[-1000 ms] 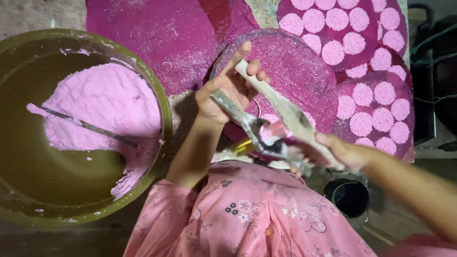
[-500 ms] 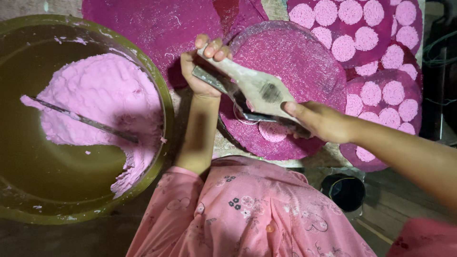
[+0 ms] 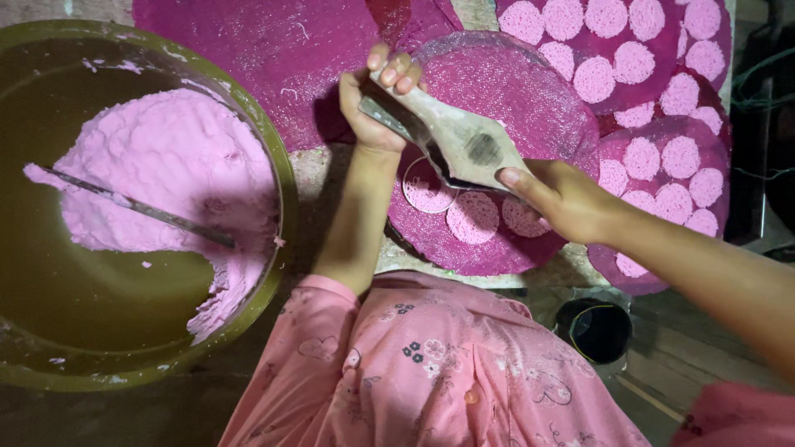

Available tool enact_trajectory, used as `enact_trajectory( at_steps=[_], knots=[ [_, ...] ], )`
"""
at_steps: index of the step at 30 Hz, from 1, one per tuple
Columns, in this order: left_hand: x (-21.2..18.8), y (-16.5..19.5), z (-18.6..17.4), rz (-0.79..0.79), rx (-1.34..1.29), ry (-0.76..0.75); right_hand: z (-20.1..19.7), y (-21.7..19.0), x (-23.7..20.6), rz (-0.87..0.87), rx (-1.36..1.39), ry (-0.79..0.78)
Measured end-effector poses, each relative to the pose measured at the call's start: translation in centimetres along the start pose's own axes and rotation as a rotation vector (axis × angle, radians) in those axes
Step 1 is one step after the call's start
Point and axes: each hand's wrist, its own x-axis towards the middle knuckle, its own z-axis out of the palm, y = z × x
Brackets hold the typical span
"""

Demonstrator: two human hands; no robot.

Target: The person fills a handheld extruder tool with pink batter from a large basin, squeezes round batter discs onto round magenta boards, and repeats to fill each board. At the end the person stacks a filled board and hangs it on strings above a steamer pot.

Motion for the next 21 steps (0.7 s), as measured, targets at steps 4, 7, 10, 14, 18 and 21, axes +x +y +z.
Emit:
enact_trajectory(
  at_steps=[4, 7, 10, 14, 18, 21],
  knots=[
    [0.4, 2.5, 0.6, -0.039, 0.08, -0.036, 1.5, -0.6, 0.8, -0.193, 0.084, 0.032],
    [-0.1, 3.8, 1.1, -0.031, 0.089, -0.052, 2.7, -0.6, 1.1, -0.219, 0.154, -0.009],
    [-1.2, 3.4, 1.3, -0.042, 0.091, 0.009, 2.9, -0.2, 1.0, -0.166, 0.193, -0.075],
    [-1.9, 0.9, 1.4, 0.004, 0.069, 0.164, 1.5, 0.5, 0.5, -0.098, 0.259, -0.129],
    [-0.7, 0.8, 1.2, 0.001, 0.09, 0.192, 0.6, 0.7, 0.9, -0.121, 0.047, 0.041],
    [0.0, 1.6, 1.4, -0.036, 0.096, 0.194, 1.2, 0.7, 1.0, -0.154, 0.129, 0.074]
  ],
)
